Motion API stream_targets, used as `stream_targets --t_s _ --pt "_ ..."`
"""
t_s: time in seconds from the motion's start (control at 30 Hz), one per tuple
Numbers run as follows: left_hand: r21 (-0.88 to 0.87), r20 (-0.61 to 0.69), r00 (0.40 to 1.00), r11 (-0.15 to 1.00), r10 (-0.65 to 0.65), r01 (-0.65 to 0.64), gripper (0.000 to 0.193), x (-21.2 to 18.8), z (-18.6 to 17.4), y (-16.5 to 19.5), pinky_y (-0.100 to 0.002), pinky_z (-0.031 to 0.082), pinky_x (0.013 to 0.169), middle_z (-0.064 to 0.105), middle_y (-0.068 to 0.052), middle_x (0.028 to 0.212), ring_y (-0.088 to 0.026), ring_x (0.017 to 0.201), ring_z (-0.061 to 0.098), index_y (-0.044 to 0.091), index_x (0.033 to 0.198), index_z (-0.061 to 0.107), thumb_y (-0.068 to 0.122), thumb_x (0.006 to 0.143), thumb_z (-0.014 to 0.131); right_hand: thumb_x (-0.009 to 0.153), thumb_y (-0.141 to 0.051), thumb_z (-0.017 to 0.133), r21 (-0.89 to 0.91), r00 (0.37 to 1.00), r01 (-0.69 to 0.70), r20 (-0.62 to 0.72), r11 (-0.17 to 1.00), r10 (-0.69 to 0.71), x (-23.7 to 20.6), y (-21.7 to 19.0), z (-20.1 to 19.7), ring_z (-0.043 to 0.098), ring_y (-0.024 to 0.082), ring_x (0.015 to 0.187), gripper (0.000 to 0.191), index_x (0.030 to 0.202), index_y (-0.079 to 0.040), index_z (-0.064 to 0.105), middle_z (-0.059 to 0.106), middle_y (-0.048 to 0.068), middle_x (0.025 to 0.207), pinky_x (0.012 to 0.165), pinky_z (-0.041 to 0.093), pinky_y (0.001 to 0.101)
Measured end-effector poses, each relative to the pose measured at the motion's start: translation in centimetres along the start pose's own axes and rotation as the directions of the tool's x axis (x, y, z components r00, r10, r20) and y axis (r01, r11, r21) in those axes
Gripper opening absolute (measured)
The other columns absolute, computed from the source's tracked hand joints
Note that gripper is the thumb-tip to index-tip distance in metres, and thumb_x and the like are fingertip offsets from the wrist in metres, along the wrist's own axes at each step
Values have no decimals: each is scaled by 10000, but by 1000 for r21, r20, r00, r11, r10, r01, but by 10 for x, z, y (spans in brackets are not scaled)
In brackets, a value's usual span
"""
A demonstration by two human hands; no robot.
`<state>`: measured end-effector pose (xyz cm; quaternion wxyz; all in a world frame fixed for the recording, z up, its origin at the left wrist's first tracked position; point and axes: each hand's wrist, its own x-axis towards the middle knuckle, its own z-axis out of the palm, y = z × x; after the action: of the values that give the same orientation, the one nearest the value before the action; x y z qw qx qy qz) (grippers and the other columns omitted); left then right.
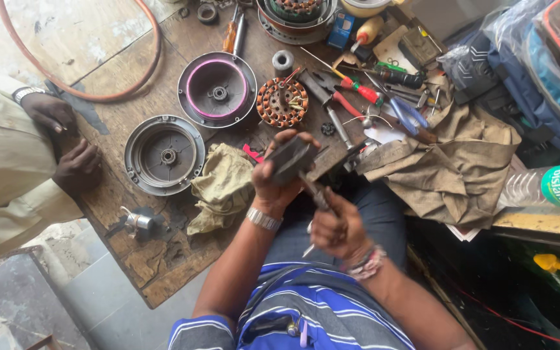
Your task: The person disassembles a small cylindrical electrical component, removes a pin, cleans it with a cloth, and reinserts it. They use a screwdriver to adjust the component and a hammer to tap it into place.
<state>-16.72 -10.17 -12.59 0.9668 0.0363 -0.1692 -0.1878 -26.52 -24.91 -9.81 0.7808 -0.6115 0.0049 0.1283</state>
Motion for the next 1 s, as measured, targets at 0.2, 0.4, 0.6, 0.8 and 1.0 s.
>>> stream_targets --t_s 0.2,0.4,0.6,0.8,1.0 --pt "156 -242 965 977 -106 146 928 12 13 13 -509 573 1030 584 -186 1343 -361 1274 594 89 1499 385 366 760 873 1137 -357 568 281 989 100 77 955 -126 -3 0 6 425 110 467 439 1502 -121 509 470 -25 585 499 392 305" --pt "-10 -41 989 990 -140 139 1103 11 27 3 -449 537 996 643 -222 1341 -353 1177 670 -22 1625 272 407 800 864 1184 -390 512 -355 938 343 78 870 -338 -1 -4 3 501 115 510 440 1556 -164 446 576 1 649 552 424 318" --pt "103 -183 975 984 -125 146 1100 17 22 6 -512 599 992 633 -173 1294 -315 1213 667 89 1515 263 433 668 875 1160 -330 560 139 996 67 53 988 -75 -4 2 -1 484 114 505 415 1526 -142 505 540 -29 618 531 420 323" --pt "215 -284 951 958 -125 191 991 9 20 3 -482 550 993 616 -244 1350 -390 1181 656 18 1600 315 430 843 804 1151 -307 559 -271 983 180 20 946 -181 -1 0 -3 436 91 516 413 1531 -149 526 504 -63 630 515 385 305" --pt "42 -192 969 985 -158 169 1003 14 16 4 -507 604 969 614 -181 1319 -324 1215 652 150 1479 294 441 680 825 1142 -285 559 224 992 -66 121 972 39 -3 7 3 388 69 526 415 1536 -155 546 468 -98 643 499 350 288"
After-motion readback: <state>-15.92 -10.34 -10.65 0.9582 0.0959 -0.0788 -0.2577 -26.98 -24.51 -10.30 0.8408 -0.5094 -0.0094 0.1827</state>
